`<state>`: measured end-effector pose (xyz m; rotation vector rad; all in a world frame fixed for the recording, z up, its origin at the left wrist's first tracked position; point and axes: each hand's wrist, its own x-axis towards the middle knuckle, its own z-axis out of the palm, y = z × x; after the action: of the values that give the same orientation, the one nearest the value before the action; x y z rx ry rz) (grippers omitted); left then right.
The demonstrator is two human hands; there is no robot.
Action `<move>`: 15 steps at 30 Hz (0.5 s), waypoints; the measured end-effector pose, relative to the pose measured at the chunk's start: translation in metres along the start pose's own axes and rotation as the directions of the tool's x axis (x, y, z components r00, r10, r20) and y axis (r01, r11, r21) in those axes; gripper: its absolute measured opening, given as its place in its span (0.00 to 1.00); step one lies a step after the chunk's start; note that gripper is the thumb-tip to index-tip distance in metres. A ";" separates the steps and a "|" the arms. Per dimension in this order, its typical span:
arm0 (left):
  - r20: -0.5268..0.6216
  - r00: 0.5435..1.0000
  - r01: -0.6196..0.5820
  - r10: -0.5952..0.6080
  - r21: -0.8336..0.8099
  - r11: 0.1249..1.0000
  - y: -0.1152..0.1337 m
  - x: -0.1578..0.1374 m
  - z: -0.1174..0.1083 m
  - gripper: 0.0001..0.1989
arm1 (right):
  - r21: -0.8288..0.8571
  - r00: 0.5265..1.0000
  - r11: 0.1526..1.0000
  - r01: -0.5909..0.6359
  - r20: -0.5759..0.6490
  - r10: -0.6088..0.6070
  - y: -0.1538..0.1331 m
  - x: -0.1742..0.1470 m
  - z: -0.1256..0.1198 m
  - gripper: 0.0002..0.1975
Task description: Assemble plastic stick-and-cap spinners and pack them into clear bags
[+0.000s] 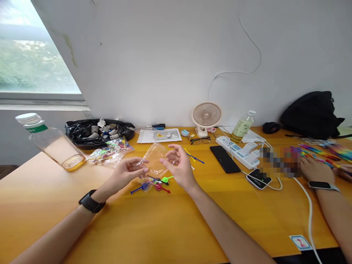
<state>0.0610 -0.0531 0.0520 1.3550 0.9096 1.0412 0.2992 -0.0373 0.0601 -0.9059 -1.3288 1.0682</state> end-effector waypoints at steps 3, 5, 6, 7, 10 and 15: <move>-0.043 0.999 -0.019 0.022 0.054 0.998 0.007 0.000 0.000 0.21 | -0.038 1.000 0.999 -0.030 0.003 0.030 0.000 0.000 -0.001 0.17; -0.078 0.995 -0.048 0.056 0.097 0.994 0.013 0.000 -0.002 0.21 | -0.046 0.999 0.998 -0.031 0.006 0.032 -0.004 -0.002 -0.003 0.16; -0.096 0.993 -0.065 0.076 0.113 0.991 0.015 0.000 -0.004 0.20 | -0.050 1.000 0.998 -0.026 0.006 0.026 -0.006 -0.003 -0.005 0.16; -0.113 0.989 -0.082 0.096 0.122 0.989 0.017 -0.001 -0.005 0.20 | -0.051 1.000 0.998 -0.024 0.012 0.025 -0.008 -0.004 -0.007 0.16; -0.125 0.984 -0.112 0.126 0.116 0.987 0.020 -0.001 -0.008 0.18 | -0.059 0.994 0.996 -0.061 0.092 0.066 -0.013 -0.005 -0.012 0.18; -0.181 0.977 -0.116 0.115 0.006 0.993 0.021 -0.006 -0.002 0.28 | -0.042 0.995 0.994 -0.099 0.002 0.099 -0.016 -0.004 -0.013 0.19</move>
<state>0.0557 -0.0589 0.0727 1.3378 0.9700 1.2718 0.3132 -0.0447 0.0729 -1.0100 -1.3249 1.1220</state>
